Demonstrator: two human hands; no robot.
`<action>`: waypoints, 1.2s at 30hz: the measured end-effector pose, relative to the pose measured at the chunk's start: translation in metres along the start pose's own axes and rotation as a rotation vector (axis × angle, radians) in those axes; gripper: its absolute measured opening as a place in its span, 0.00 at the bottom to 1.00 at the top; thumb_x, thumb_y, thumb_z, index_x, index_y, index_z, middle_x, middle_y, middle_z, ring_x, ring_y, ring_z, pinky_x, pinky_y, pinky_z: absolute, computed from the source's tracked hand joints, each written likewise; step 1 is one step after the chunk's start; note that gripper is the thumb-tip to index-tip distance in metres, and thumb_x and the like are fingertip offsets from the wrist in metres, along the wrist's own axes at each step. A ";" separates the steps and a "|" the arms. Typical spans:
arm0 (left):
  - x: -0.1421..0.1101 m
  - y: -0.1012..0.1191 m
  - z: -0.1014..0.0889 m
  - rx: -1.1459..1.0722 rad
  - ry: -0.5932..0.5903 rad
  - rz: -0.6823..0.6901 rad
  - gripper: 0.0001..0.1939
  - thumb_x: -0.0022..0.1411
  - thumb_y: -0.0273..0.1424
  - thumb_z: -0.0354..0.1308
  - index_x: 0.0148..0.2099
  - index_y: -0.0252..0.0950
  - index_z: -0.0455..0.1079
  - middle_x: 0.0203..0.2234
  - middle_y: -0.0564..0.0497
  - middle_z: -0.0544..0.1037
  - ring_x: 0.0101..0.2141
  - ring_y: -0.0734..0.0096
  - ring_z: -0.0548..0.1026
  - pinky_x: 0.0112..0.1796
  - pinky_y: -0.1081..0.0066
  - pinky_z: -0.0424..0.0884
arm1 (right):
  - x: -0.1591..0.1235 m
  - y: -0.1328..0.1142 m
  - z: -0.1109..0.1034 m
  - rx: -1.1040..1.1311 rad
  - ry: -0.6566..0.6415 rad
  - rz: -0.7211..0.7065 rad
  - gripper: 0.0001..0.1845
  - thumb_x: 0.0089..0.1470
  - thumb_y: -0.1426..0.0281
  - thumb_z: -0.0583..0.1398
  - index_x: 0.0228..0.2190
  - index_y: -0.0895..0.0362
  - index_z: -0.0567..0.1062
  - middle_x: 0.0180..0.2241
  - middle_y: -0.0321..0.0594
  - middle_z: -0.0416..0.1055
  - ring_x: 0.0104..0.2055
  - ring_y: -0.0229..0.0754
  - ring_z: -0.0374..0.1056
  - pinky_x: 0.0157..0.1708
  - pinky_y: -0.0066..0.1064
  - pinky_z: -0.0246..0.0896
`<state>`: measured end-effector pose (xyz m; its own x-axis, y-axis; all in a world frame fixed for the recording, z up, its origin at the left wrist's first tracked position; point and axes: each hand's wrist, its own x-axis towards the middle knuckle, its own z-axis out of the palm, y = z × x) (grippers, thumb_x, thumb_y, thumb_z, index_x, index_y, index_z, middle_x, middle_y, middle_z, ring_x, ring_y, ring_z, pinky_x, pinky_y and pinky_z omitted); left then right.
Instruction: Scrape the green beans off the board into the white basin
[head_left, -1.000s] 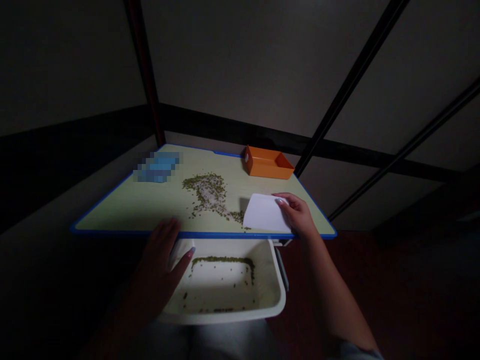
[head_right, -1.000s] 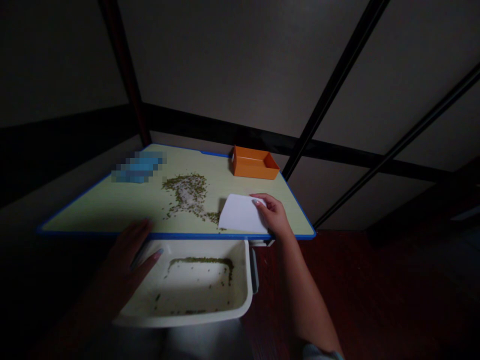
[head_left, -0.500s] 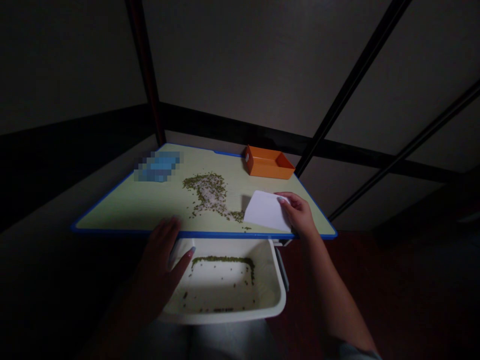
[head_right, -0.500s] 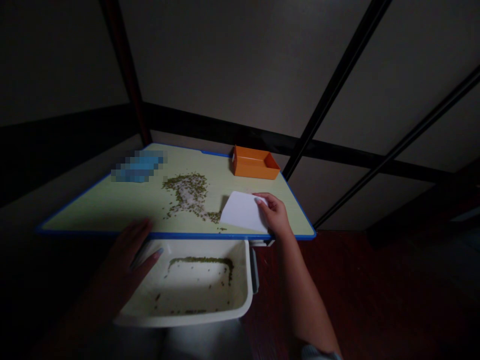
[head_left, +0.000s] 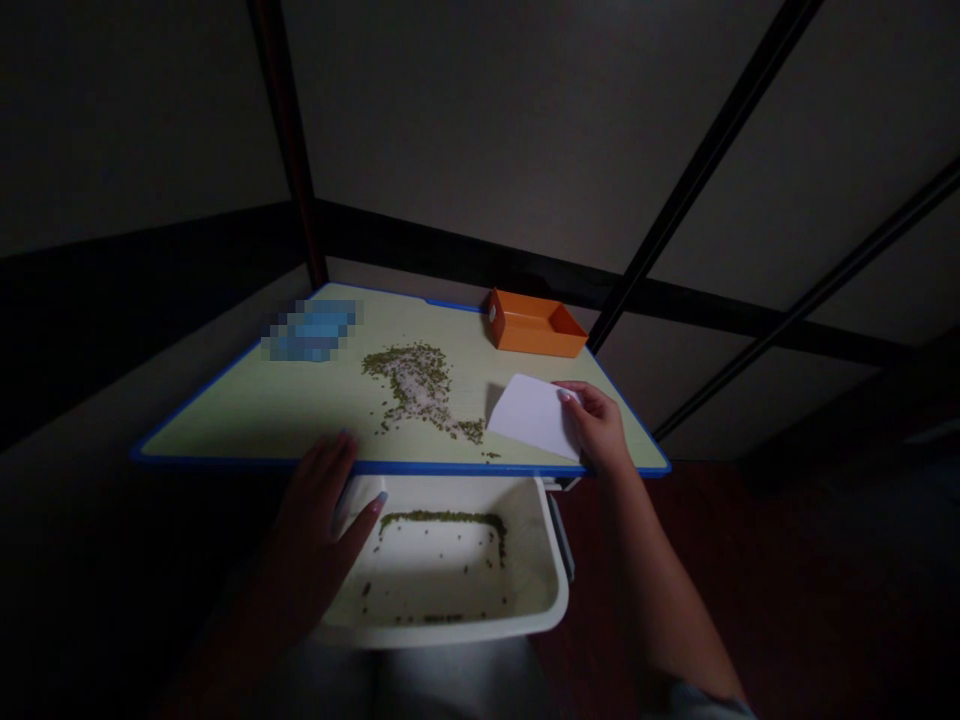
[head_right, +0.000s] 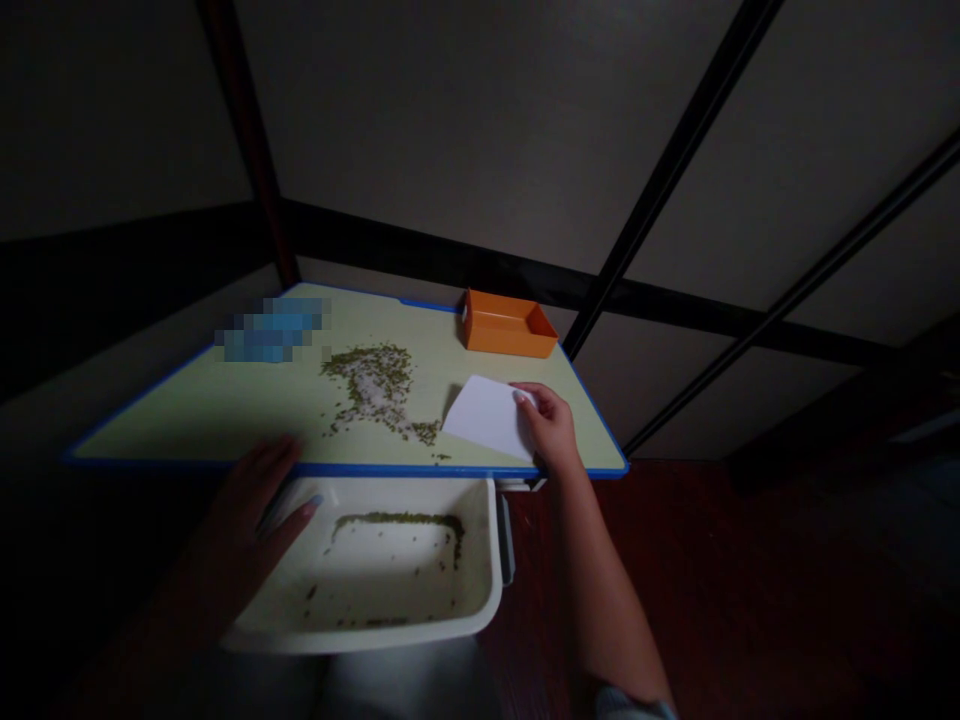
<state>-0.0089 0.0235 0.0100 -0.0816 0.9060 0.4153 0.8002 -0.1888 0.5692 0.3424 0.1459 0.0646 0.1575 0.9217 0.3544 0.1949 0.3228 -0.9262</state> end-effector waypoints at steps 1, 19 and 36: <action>0.000 0.000 0.000 -0.001 0.000 0.002 0.34 0.64 0.48 0.47 0.68 0.40 0.54 0.68 0.43 0.61 0.69 0.53 0.54 0.67 0.48 0.53 | 0.000 0.000 0.000 -0.004 0.007 -0.001 0.17 0.45 0.56 0.67 0.34 0.55 0.80 0.36 0.43 0.80 0.33 0.44 0.71 0.30 0.33 0.62; -0.001 -0.001 0.001 0.007 0.017 0.013 0.34 0.63 0.48 0.48 0.68 0.41 0.56 0.67 0.43 0.62 0.69 0.51 0.55 0.66 0.46 0.55 | 0.000 0.002 -0.003 0.010 0.078 -0.038 0.16 0.46 0.56 0.67 0.34 0.54 0.80 0.36 0.43 0.79 0.33 0.44 0.70 0.32 0.34 0.62; 0.000 0.000 0.001 0.008 0.031 0.012 0.34 0.63 0.48 0.48 0.68 0.40 0.56 0.67 0.44 0.63 0.68 0.52 0.56 0.66 0.48 0.57 | 0.001 0.004 0.001 -0.004 0.043 -0.012 0.18 0.47 0.55 0.66 0.35 0.54 0.80 0.36 0.43 0.79 0.33 0.45 0.70 0.31 0.33 0.62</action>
<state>-0.0086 0.0241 0.0095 -0.0900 0.8913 0.4444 0.8059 -0.1970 0.5584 0.3425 0.1486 0.0612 0.1962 0.9079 0.3704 0.2011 0.3325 -0.9214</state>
